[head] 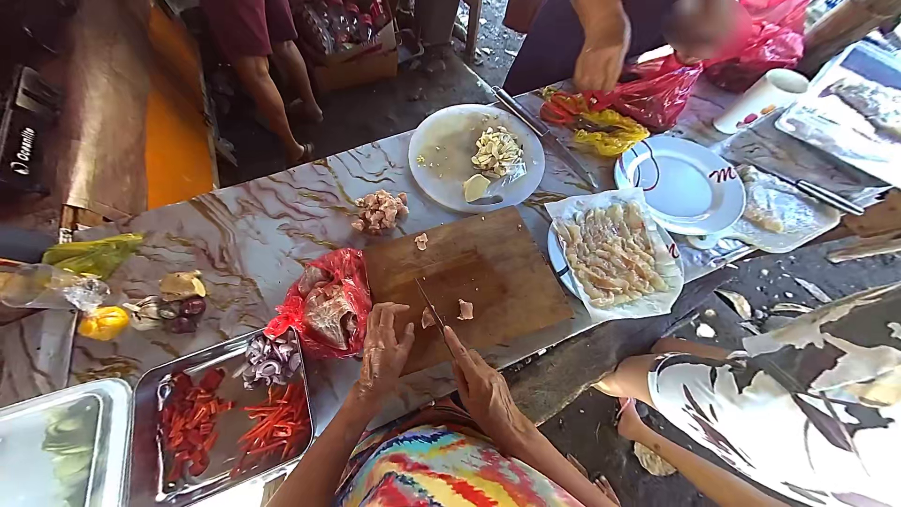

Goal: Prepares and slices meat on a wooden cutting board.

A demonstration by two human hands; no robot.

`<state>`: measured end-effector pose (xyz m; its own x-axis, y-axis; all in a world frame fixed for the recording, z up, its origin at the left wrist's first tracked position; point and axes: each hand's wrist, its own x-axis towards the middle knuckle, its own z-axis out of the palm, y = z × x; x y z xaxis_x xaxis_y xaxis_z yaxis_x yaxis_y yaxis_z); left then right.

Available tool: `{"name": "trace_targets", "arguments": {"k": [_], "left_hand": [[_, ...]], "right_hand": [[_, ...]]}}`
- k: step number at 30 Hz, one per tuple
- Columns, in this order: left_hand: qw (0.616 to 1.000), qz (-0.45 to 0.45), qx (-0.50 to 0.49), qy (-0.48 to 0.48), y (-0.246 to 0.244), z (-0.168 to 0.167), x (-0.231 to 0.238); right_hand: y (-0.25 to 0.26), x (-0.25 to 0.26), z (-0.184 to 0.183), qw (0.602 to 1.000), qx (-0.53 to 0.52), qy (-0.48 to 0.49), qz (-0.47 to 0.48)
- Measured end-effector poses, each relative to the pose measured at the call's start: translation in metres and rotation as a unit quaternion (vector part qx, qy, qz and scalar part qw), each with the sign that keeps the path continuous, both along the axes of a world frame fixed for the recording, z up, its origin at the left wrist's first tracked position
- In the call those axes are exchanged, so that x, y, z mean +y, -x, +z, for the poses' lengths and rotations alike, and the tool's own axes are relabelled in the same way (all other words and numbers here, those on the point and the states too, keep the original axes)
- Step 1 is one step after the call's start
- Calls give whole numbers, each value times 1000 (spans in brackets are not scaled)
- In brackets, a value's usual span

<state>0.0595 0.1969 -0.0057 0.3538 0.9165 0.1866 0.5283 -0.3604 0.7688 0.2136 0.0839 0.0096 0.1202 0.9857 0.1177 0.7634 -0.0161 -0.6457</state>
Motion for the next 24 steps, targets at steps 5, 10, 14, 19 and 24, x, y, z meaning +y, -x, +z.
{"name": "trace_targets", "arguments": {"k": [5,10,14,19,24], "left_hand": [[999,-25,-2,23,-9,0,0],[997,-66,27,-16,-23,-4,4],[996,-67,57,-21,-28,-5,7],[991,-84,101,16,-27,5,6],[991,-62,114,15,-33,5,4]], "right_hand": [[8,13,-3,998,-26,57,-10],[11,11,4,990,-56,128,-12],[7,6,-1,990,-86,110,-13],[8,4,0,989,-84,122,-10],[6,3,0,987,-102,120,-6]]}}
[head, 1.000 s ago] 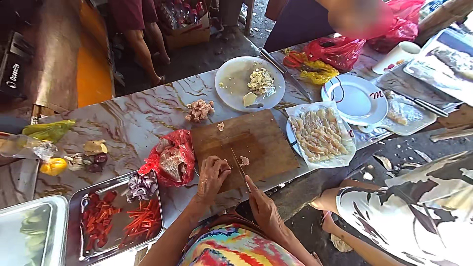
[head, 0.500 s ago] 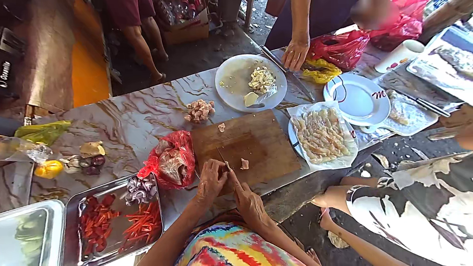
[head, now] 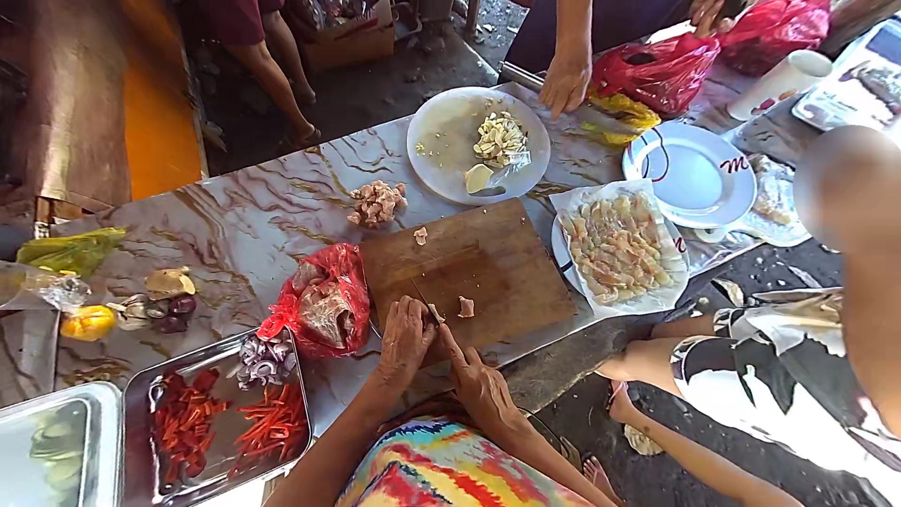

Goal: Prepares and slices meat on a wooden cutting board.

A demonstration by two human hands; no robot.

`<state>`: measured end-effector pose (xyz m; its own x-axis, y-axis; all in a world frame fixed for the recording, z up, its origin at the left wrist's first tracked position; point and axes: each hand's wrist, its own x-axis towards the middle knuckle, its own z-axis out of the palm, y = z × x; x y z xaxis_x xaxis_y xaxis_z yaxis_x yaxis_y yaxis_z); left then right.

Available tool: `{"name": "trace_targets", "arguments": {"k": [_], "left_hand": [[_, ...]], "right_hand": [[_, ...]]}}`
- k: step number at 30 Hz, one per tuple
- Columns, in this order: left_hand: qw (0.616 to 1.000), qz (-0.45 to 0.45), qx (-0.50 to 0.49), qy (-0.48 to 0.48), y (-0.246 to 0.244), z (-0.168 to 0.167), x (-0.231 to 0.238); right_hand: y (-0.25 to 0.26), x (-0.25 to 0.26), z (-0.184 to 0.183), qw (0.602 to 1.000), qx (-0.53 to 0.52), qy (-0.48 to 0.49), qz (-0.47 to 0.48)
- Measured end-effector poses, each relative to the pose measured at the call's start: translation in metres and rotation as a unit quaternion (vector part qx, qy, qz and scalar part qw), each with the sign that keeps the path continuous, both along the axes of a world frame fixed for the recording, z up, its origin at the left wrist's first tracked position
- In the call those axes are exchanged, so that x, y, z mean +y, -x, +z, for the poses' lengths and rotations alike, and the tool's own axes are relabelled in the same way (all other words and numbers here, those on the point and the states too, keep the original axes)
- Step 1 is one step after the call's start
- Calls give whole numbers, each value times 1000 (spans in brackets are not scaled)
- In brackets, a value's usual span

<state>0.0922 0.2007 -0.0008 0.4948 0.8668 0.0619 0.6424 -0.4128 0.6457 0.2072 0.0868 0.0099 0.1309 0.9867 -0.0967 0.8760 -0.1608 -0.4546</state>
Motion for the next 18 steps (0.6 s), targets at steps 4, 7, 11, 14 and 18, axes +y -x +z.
{"name": "trace_targets", "arguments": {"k": [4,7,11,14,18], "left_hand": [[1000,7,5,-7,-2,-2,0],[1000,11,2,-28,-3,-7,-1],[998,33,-9,-59,-5,-10,0],[998,26,-30,-39,-3,-7,6],[998,23,-65,15,2,0,12]], "right_hand": [[-4,-8,2,1000,-10,1,7],[-10,-23,2,1000,-13,-5,21],[-20,-47,3,999,-33,-16,27],[-29,-47,12,999,26,-7,22],[-46,-49,18,977,195,-82,4]]}}
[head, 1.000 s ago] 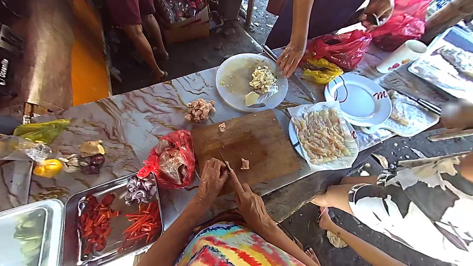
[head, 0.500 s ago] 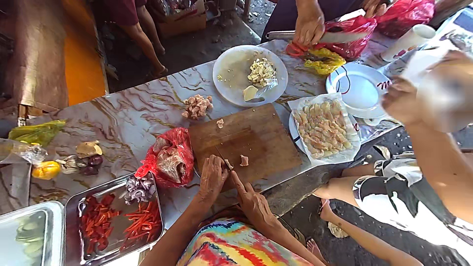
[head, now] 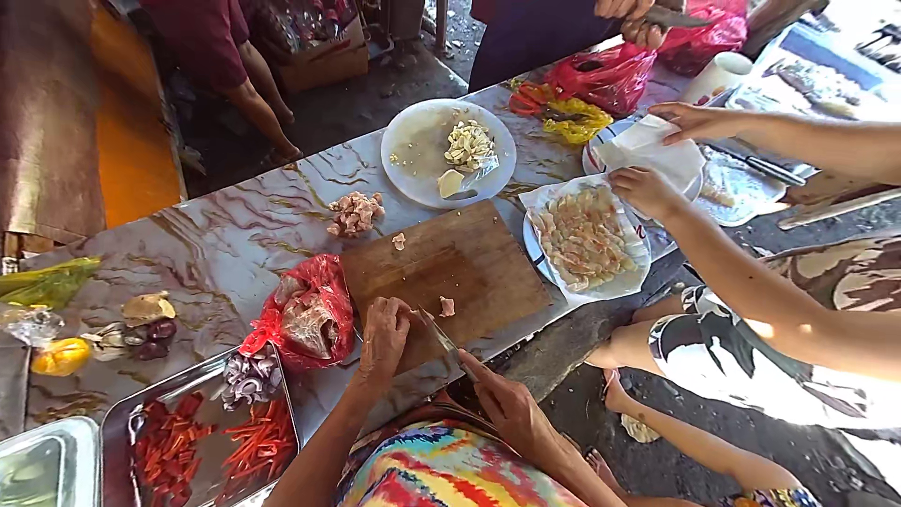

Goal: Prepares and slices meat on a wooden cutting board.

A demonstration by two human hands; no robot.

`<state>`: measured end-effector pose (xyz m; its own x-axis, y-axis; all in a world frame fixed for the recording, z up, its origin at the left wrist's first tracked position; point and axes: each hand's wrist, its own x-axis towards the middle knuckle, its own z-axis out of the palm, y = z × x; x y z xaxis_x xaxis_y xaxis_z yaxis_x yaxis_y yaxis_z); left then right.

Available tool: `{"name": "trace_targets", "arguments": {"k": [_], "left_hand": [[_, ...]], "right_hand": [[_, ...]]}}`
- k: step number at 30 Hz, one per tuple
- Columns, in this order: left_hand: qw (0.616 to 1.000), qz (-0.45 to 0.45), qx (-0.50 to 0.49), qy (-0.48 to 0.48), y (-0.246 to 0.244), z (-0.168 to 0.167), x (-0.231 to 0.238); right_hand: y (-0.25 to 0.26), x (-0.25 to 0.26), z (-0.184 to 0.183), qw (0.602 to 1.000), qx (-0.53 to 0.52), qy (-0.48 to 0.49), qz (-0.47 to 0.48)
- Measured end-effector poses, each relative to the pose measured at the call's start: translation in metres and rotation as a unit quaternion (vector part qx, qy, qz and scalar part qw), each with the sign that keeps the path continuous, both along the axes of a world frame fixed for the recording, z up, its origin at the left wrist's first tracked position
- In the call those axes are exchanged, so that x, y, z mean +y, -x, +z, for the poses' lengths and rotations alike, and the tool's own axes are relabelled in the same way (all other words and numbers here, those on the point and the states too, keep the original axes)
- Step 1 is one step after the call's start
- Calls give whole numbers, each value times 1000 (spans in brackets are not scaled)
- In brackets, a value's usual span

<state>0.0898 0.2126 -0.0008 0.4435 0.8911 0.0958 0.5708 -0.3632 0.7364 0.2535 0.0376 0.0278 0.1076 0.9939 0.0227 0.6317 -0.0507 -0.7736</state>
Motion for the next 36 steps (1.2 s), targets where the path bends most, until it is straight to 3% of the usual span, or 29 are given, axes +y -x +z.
{"name": "trace_targets", "arguments": {"k": [5,8,11,15,23,29,36], "left_hand": [[995,-52,-16,80,-15,10,-1],[994,-100,11,46,-34,7,-3],[995,-82,55,7,-41,7,-3],[992,-50,89,67,-32,18,0],[991,-37,63,-114,-53,-13,-4],[997,-73,38,1,-23,3,-1],[997,-43,55,9,-16,10,-7]], "right_hand": [[-9,-8,1,995,76,-7,-70],[-10,-5,-2,991,89,-5,-95],[-10,2,-6,992,36,-28,-119],[-9,10,-15,991,-40,-62,-113],[-14,21,-15,988,-40,-40,-145],[0,23,-16,991,-73,-33,-107],[20,49,-19,993,-77,-12,-90]]}}
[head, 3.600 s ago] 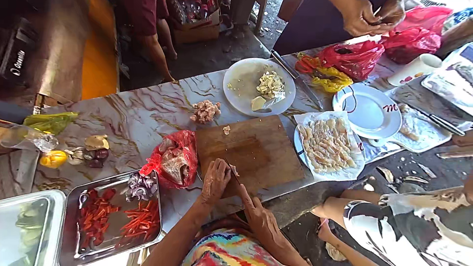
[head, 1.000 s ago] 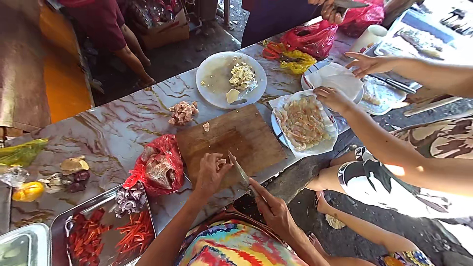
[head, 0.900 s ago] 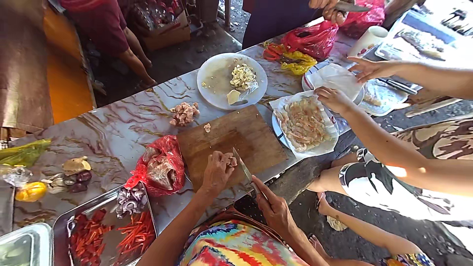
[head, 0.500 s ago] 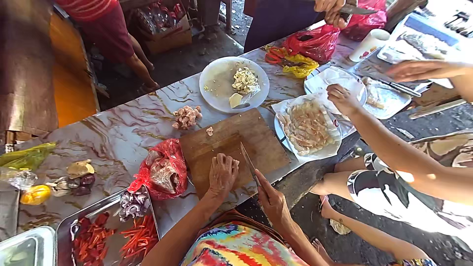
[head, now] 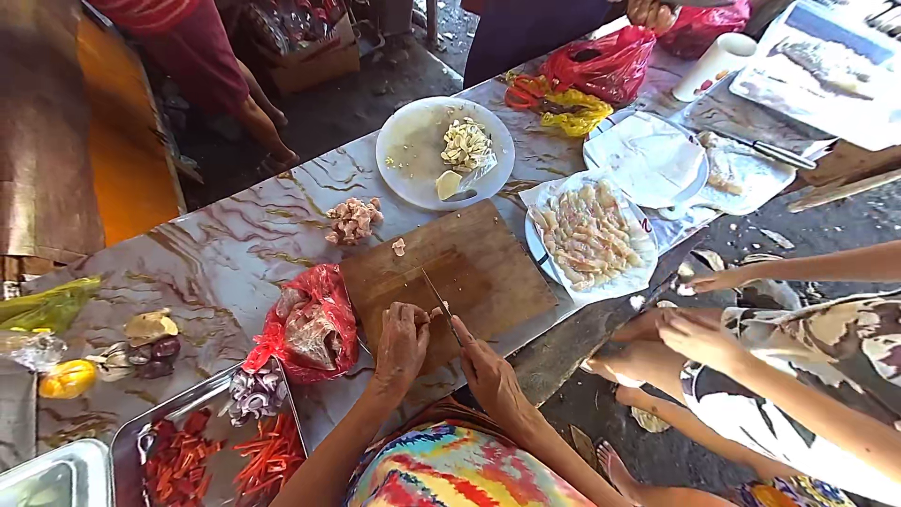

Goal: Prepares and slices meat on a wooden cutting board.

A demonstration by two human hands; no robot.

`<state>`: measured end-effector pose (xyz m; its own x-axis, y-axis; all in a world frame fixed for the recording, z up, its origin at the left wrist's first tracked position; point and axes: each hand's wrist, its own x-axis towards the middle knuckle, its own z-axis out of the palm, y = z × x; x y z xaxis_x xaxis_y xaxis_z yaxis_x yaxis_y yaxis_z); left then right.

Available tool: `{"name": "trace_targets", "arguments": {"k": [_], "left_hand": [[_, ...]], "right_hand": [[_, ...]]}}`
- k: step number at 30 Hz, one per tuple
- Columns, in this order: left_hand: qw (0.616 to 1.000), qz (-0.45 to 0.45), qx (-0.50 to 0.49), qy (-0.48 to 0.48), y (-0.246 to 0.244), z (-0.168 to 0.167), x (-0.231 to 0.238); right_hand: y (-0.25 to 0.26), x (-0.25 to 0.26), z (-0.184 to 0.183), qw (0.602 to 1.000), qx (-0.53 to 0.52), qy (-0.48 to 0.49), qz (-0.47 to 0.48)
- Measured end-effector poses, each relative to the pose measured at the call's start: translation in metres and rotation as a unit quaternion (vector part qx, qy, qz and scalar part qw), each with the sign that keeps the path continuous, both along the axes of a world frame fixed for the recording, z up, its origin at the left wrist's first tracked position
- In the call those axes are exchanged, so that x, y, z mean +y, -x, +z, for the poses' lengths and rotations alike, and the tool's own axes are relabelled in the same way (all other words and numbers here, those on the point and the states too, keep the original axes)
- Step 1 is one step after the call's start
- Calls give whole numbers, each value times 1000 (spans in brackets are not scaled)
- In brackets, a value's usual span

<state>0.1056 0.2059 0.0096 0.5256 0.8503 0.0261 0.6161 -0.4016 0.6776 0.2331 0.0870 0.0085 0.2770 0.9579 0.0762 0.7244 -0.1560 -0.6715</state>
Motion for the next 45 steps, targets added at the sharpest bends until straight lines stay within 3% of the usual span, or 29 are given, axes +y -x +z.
{"name": "trace_targets", "arguments": {"k": [5,8,25,28,32,36,42,45], "left_hand": [[1000,-17,-3,0,-12,-1,1],[998,-28,-28,-49,-18,-12,5],[995,-4,-40,-95,-24,-22,3],[997,14,-42,-66,-23,-17,6],[995,23,-77,53,-18,-2,19],[985,-42,-73,152,-20,15,39],[960,-230,110,118,-41,28,44],[943,-259,174,114,-50,33,40]], "right_hand": [[5,4,3,998,-11,57,-8],[8,2,1,997,-51,56,-11],[3,-36,-4,992,-101,72,12],[4,-47,-4,989,-129,67,3],[-1,-49,-1,987,-150,65,-3],[-6,-50,4,966,-257,23,-2],[-9,-49,20,948,-313,45,37],[-14,-51,30,945,-321,15,57]]}}
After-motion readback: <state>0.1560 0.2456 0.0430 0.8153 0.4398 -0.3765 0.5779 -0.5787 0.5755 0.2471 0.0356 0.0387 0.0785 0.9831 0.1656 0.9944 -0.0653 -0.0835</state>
